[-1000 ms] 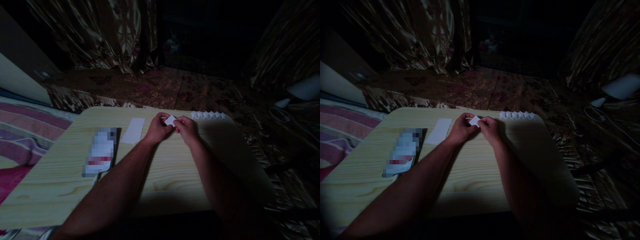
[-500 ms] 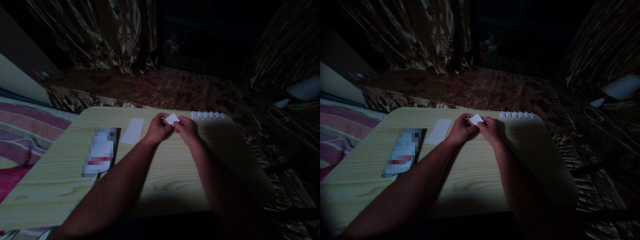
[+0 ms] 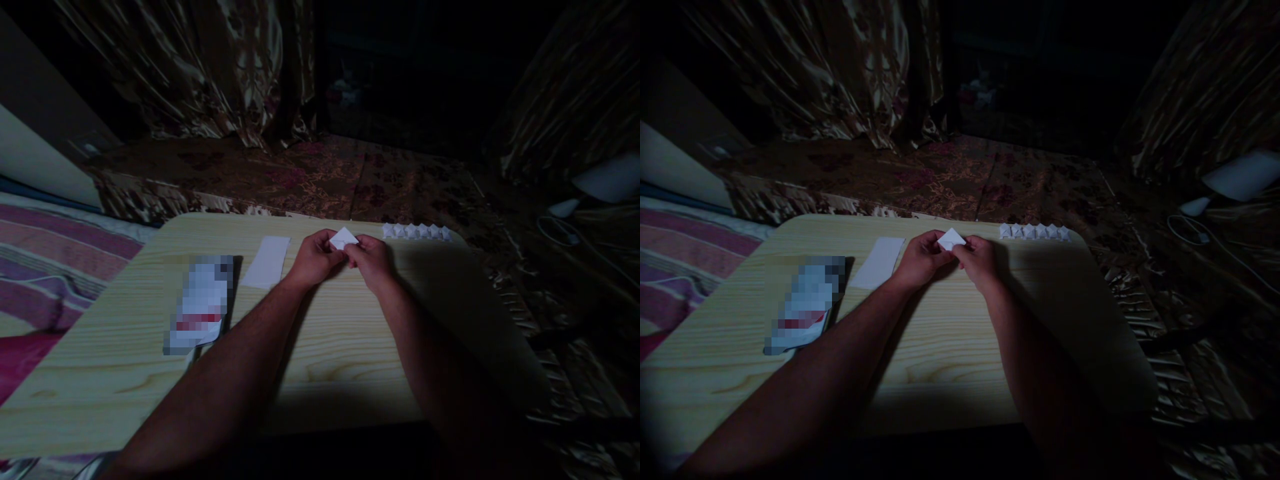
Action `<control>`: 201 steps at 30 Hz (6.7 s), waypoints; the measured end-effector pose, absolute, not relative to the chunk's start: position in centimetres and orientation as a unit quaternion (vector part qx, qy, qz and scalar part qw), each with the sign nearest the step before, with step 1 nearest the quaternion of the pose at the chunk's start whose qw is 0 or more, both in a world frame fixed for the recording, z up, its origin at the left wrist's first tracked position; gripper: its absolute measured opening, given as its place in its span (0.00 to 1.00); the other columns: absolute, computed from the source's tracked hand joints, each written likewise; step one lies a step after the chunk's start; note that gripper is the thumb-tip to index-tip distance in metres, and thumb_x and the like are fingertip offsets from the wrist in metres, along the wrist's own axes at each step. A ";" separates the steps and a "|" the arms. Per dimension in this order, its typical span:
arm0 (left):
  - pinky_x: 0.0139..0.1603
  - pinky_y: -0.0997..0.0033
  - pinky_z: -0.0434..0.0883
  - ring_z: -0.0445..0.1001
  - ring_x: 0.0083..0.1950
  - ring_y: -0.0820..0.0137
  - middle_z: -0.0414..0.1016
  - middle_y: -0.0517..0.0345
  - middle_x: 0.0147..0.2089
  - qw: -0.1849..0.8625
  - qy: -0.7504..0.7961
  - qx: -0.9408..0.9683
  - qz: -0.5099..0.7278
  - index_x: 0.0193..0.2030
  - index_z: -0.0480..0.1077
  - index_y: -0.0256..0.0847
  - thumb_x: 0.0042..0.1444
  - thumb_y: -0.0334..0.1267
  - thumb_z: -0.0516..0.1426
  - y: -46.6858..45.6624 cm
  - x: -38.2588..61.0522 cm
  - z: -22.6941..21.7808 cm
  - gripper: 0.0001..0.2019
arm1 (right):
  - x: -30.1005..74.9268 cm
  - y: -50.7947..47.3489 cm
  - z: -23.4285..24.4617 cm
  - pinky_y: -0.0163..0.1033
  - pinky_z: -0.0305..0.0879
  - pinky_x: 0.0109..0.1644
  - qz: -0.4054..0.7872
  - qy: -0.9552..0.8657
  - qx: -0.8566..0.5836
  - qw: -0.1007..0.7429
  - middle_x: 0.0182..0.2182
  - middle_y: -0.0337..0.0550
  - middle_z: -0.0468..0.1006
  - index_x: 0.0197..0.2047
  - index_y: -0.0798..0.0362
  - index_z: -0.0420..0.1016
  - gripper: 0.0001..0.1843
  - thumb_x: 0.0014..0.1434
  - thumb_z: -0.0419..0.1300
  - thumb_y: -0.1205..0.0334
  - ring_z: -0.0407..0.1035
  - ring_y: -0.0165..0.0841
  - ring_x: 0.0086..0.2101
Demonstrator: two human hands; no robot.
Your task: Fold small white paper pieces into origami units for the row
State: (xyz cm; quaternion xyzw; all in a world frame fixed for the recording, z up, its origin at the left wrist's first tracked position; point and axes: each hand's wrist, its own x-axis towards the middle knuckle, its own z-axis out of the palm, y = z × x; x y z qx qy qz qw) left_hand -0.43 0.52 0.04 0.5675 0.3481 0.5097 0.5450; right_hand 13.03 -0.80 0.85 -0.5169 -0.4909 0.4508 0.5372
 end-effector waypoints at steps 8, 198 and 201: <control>0.27 0.78 0.62 0.67 0.25 0.77 0.72 0.62 0.27 0.573 0.347 0.544 0.505 0.37 0.71 0.35 0.39 0.32 0.66 0.4 -0.3 0.3 0.15 | 12.9 -1.0 0.9 0.31 0.51 0.19 0.455 -0.491 -0.502 0.549 0.13 0.31 0.66 0.26 0.55 0.70 0.04 0.45 0.58 0.63 0.57 0.24 0.16; 0.22 0.77 0.65 0.72 0.22 0.73 0.74 0.61 0.25 0.592 0.362 0.474 0.542 0.42 0.67 0.39 0.41 0.31 0.61 0.0 -0.1 0.9 0.18 | 13.4 -1.2 0.5 0.32 0.67 0.24 0.437 -0.549 -0.438 0.562 0.21 0.34 0.74 0.27 0.52 0.69 0.03 0.46 0.60 0.66 0.71 0.28 0.21; 0.21 0.76 0.65 0.72 0.22 0.72 0.73 0.61 0.25 0.598 0.358 0.471 0.542 0.42 0.67 0.39 0.42 0.32 0.62 0.0 -0.2 0.9 0.17 | 13.4 -1.2 0.6 0.32 0.67 0.24 0.435 -0.550 -0.437 0.563 0.21 0.34 0.75 0.27 0.52 0.70 0.02 0.46 0.60 0.66 0.72 0.29 0.21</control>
